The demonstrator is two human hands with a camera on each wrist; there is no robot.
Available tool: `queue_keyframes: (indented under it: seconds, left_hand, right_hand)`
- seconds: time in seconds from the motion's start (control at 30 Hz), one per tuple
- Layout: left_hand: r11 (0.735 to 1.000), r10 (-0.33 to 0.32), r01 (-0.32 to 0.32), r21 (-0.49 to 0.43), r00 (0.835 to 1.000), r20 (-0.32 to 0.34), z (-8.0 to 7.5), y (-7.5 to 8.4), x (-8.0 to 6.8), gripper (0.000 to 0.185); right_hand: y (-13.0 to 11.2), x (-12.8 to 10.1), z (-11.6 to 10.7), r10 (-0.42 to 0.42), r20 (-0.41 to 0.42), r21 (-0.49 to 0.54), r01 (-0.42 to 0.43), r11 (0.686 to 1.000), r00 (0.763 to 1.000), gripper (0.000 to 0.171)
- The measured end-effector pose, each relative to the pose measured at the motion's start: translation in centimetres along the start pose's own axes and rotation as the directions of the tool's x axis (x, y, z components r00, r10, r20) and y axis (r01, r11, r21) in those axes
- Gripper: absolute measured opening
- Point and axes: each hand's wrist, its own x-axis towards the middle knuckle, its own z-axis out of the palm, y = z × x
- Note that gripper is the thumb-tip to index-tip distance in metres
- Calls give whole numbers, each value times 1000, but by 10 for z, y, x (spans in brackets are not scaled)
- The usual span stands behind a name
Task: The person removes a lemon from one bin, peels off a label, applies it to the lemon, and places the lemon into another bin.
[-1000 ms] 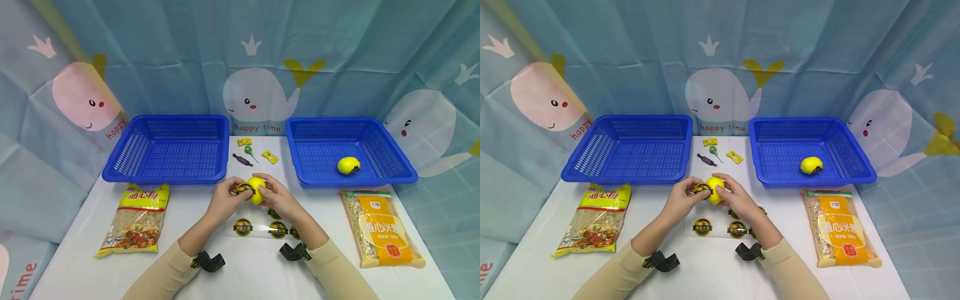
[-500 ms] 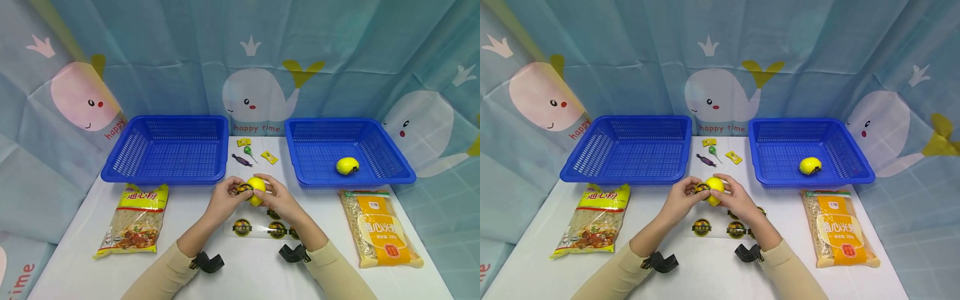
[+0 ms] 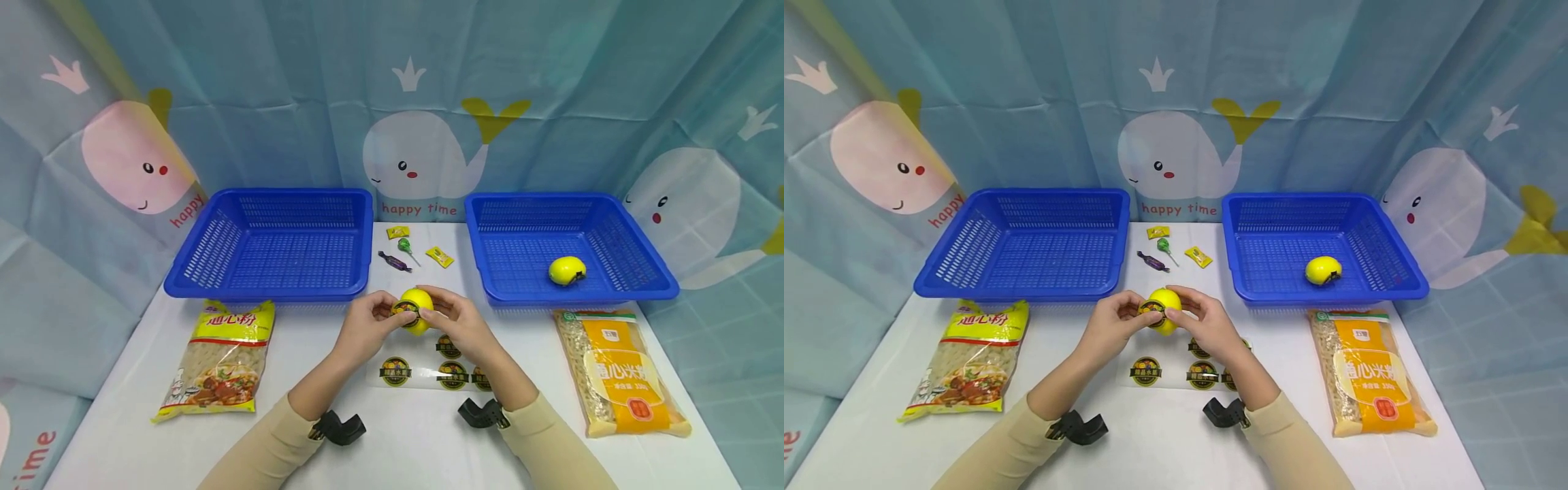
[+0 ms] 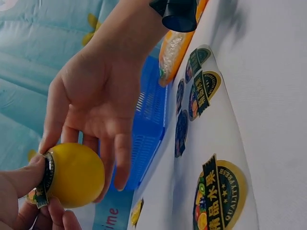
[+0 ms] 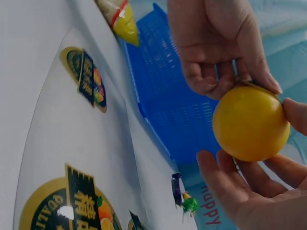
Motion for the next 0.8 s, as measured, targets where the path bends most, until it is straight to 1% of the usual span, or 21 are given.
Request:
queue_keyframes:
  seconds: [0.07, 0.17, 0.3, 0.43, 0.57, 0.67, 0.8]
  left_hand:
    - [1000, 5, -5, 12, 1000, -10, 0, 2, 0, 24]
    - [1000, -20, 20, 19, 999, -31, 1, 3, -1, 27]
    - [999, -53, 53, -11, 998, -32, 1, 3, -1, 29]
    - [999, -51, 51, -10, 998, -26, 1, 3, -2, 27]
    - [998, -60, 61, 14, 997, -48, 1, 4, -2, 27]
    - [998, -64, 65, 19, 996, -57, 1, 4, -2, 28]
    - [998, -66, 67, 20, 997, -48, 1, 4, -2, 27]
  right_hand:
    - [0, 0, -1, -6, -1, -18, 6, 1000, 1000, 49]
    - [0, 0, -2, -8, 8, -8, 8, 1000, 1000, 50]
    - [0, 0, -2, -11, 28, 10, 11, 1000, 1000, 52]
    - [-1, 0, -2, 7, 44, 11, -8, 1000, 999, 51]
    - [-2, -1, -1, 25, 65, 16, -26, 1000, 998, 51]
    - [-2, -1, 0, 26, 65, 1, -26, 1000, 998, 50]
    - [-1, -1, 0, 26, 58, -17, -26, 1000, 998, 49]
